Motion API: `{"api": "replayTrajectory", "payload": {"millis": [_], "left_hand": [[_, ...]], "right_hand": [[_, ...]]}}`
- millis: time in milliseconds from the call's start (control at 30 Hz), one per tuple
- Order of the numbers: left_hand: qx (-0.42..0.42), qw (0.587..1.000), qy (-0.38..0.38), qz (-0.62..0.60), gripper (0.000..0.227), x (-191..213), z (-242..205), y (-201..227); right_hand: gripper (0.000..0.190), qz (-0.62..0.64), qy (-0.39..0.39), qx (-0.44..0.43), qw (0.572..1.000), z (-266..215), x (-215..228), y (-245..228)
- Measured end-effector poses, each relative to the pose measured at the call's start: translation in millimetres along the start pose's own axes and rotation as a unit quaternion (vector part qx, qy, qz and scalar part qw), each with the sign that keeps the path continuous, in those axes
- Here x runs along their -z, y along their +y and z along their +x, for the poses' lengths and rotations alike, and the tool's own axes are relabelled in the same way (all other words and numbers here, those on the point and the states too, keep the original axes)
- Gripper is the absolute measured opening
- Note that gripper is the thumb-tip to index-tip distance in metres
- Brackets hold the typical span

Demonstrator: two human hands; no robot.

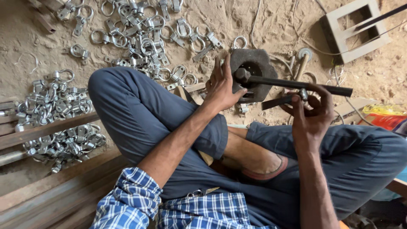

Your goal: The person sits cross-legged on the ground and repeatedly hammers small metal parts placed in a die using a hammer. They pick up parts from a pile, position them in the die, strike them, and then remove the finished pieces.

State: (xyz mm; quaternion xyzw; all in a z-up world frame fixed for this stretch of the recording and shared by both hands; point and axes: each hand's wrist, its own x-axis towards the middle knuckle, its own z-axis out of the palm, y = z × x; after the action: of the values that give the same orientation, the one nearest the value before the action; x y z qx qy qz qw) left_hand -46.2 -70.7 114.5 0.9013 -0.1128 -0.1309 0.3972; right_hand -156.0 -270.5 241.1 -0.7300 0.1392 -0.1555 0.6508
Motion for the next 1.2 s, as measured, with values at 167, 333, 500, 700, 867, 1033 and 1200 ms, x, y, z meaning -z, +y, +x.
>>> {"api": "replayTrajectory", "payload": {"millis": [167, 333, 500, 700, 867, 1033, 1200], "left_hand": [[0.021, 0.999, -0.039, 0.017, 0.143, 1.5, 2.3, 0.5], [0.023, 0.999, -0.043, 0.016, 0.147, 7.6, -2.4, 5.3], [0.028, 0.999, -0.041, 0.021, 0.147, 7.3, -1.8, 5.9], [0.025, 0.999, -0.037, 0.022, 0.146, 5.8, -2.2, 4.8], [0.013, 1.000, -0.015, 0.017, 0.142, 4.3, -1.6, 3.2], [0.033, 0.999, -0.012, 0.033, 0.137, 2.0, 0.3, 0.1], [0.029, 0.999, -0.011, 0.024, 0.135, -3.1, 3.4, -3.8]], "right_hand": [[0.026, 0.056, 0.011, -0.037, 0.998, 4.9, 1.0, 7.1], [0.024, 0.084, 0.040, -0.044, 0.995, 3.2, 0.6, 14.4], [0.026, 0.081, 0.042, -0.060, 0.994, 4.1, 1.7, 19.8], [0.026, 0.089, 0.040, -0.090, 0.991, 4.6, -3.4, 25.7], [0.025, 0.078, 0.039, -0.108, 0.990, 5.6, -7.0, 27.0], [0.028, 0.062, 0.003, -0.046, 0.997, 5.0, -8.6, 28.5], [0.028, -0.086, 0.011, 0.008, 0.996, 20.4, -6.6, 9.0]]}}
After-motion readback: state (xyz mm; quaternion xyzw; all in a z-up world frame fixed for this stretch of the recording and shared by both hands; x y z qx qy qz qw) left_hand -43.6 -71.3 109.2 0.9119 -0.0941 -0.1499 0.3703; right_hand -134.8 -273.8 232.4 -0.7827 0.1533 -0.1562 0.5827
